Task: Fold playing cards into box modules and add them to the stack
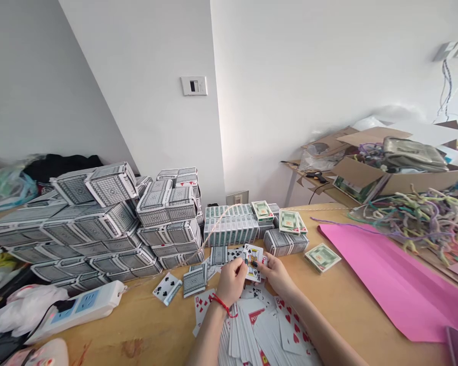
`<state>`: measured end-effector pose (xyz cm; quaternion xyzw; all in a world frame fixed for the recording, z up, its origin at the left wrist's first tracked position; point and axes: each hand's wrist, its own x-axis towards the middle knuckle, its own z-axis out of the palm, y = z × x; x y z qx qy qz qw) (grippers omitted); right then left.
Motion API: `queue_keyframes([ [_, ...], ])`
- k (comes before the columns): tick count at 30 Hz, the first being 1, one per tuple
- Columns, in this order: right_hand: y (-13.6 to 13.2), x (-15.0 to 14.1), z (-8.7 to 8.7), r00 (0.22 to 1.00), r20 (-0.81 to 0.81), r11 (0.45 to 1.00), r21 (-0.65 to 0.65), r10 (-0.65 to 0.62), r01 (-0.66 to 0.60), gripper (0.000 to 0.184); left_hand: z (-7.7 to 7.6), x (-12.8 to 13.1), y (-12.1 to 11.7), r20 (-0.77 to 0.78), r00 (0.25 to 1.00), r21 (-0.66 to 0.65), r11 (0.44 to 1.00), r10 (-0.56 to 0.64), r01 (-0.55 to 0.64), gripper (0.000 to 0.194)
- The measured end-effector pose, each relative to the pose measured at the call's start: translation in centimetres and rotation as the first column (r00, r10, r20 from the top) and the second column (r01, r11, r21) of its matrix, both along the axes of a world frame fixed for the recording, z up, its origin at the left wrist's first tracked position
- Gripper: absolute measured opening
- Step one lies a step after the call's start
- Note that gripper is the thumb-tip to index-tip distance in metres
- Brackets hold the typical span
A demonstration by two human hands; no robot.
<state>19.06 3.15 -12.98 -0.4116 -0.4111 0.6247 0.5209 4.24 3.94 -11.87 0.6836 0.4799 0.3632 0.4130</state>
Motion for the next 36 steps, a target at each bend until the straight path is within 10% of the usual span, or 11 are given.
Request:
queue_keyframes([
  [36,-0.14,-0.18,-0.43,0.994,0.1,0.998,-0.05,0.049,-0.045,0.041,0.38,-0.13,0.34,-0.184,0.978,0.072,0.994,0.097,-0.085,0.034],
])
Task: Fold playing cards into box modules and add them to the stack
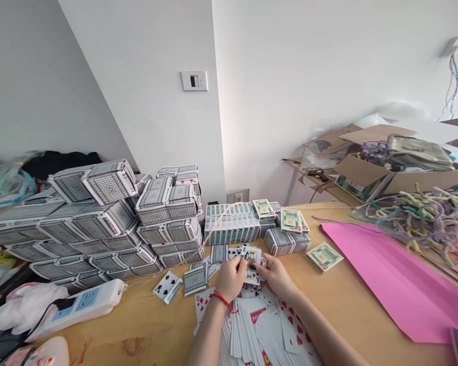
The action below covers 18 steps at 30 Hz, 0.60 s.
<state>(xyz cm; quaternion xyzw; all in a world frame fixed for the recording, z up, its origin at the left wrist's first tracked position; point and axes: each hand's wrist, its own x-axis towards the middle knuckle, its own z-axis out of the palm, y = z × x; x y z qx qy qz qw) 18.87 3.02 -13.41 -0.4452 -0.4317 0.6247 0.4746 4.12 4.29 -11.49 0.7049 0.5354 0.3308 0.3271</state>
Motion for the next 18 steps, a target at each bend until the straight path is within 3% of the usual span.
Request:
queue_keyframes([
  [10,0.1,0.1,0.2,0.998,-0.051,0.999,0.002,-0.047,0.047,0.038,-0.2,-0.4,0.5,0.144,0.989,-0.072,0.997,0.027,-0.016,0.038],
  [18,-0.1,0.2,0.7,0.995,-0.088,0.999,0.013,-0.035,0.037,0.041,0.0,-1.7,0.7,0.279,0.947,-0.127,0.972,-0.158,0.2,0.04],
])
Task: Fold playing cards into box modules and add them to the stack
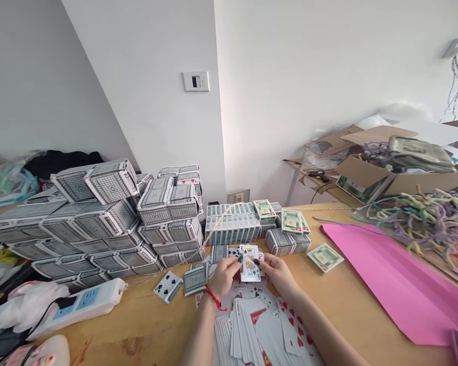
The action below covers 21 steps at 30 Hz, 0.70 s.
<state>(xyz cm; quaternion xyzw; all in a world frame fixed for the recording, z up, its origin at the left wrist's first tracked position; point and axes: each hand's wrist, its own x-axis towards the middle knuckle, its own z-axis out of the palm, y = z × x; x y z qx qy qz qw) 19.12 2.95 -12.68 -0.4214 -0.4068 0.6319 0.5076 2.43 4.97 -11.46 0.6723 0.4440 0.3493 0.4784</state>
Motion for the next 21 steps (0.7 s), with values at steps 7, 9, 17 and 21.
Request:
queue_keyframes([
  [7,0.21,0.34,-0.73,1.0,0.008,1.0,0.005,0.001,-0.001,0.04,-0.22,-0.29,0.22,-0.012,1.0,0.029,0.999,-0.023,0.023,0.037],
  [9,0.24,0.37,-0.81,1.0,0.011,1.0,0.004,-0.001,0.001,0.042,-0.26,-0.27,0.23,-0.029,0.999,0.043,0.999,-0.017,0.018,0.038],
  [17,0.23,0.32,-0.63,1.0,0.008,1.0,-0.016,0.009,-0.009,0.041,-0.29,-0.12,0.2,-0.077,0.997,0.066,0.998,-0.007,0.012,0.036],
  [21,0.16,0.25,-0.51,1.0,0.025,0.999,-0.04,0.014,-0.013,0.039,-0.44,-0.22,0.16,-0.096,0.995,0.072,0.997,-0.021,0.028,0.037],
])
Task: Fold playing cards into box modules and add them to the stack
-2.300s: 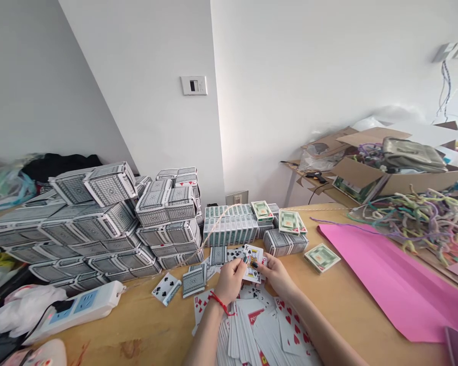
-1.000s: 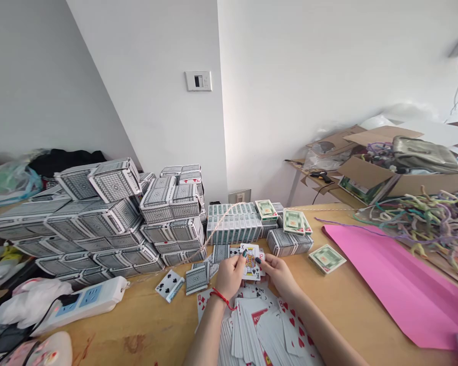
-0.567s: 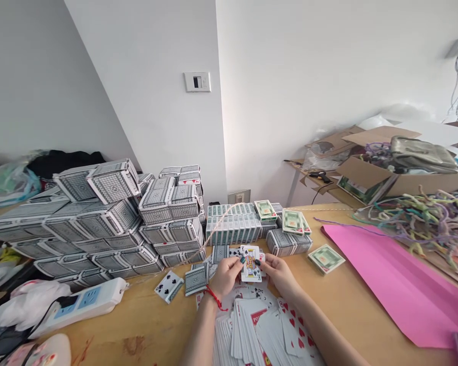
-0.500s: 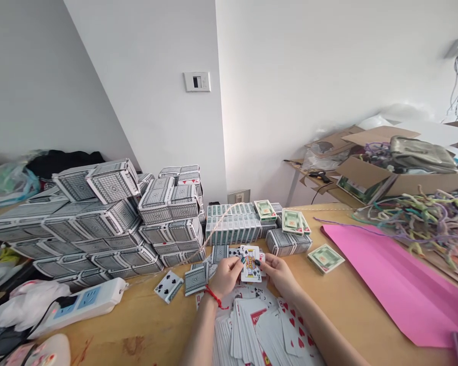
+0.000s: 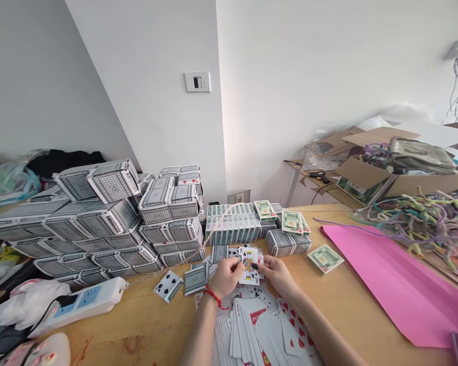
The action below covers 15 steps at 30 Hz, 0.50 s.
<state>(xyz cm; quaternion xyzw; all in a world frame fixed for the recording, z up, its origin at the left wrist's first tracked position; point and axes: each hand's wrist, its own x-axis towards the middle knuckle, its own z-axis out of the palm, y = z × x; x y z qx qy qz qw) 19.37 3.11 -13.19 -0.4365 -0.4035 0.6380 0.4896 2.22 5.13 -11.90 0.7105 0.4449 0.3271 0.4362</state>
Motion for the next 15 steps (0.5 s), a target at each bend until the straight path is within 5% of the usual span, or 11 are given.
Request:
queue_keyframes([
  [7,0.0,-0.1,0.2,1.0,-0.002,1.0,-0.009,0.021,-0.021,0.04,-0.1,0.0,-0.1,-0.046,0.999,0.013,1.0,-0.001,0.002,0.034],
  [15,-0.4,-0.2,1.5,0.999,-0.014,0.999,0.016,0.051,-0.05,0.043,0.2,0.5,-0.3,-0.127,0.986,0.169,0.982,0.106,-0.084,0.035],
])
